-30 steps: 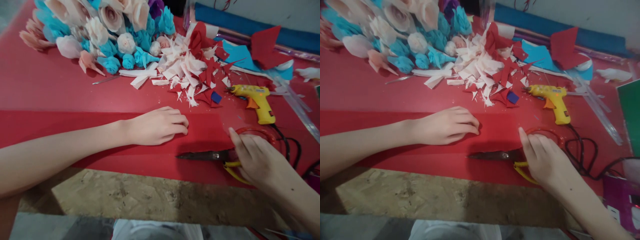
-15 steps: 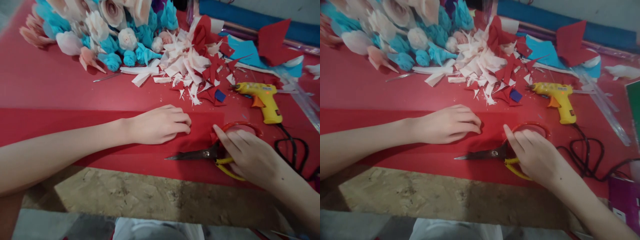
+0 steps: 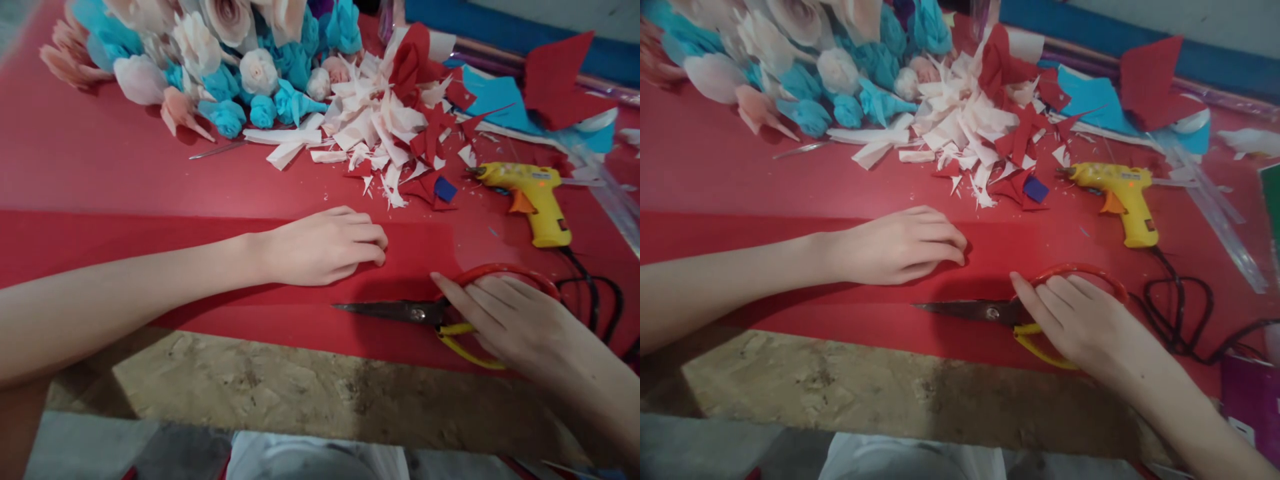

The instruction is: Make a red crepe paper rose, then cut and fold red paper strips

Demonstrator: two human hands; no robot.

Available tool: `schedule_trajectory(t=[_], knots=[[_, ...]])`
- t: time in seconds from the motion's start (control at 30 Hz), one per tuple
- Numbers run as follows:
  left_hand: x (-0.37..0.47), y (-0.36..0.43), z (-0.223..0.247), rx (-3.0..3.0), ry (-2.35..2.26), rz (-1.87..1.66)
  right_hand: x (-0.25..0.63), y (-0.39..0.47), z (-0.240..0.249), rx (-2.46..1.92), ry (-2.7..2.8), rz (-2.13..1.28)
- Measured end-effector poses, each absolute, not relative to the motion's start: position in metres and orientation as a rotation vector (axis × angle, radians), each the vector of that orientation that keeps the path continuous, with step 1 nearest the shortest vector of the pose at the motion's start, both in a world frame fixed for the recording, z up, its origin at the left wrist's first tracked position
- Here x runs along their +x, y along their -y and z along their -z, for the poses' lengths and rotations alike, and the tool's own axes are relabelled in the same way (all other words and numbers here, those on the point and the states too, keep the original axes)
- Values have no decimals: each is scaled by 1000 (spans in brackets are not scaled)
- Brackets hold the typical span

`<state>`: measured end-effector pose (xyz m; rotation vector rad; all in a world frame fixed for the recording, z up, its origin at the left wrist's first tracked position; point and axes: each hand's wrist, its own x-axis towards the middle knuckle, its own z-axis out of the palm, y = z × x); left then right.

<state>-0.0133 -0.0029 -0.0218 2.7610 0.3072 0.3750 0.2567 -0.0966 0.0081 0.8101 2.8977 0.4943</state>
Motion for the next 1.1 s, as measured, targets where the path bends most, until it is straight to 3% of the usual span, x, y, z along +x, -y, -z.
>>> schedule_trajectory(t=[0.4, 1.1], knots=[[-14, 4, 25, 2725, -310, -403, 237, 101, -6, 1028, -2696, -611], [-13, 2, 24, 2734, -298, -407, 233, 93, -7, 778, -2969, -570]])
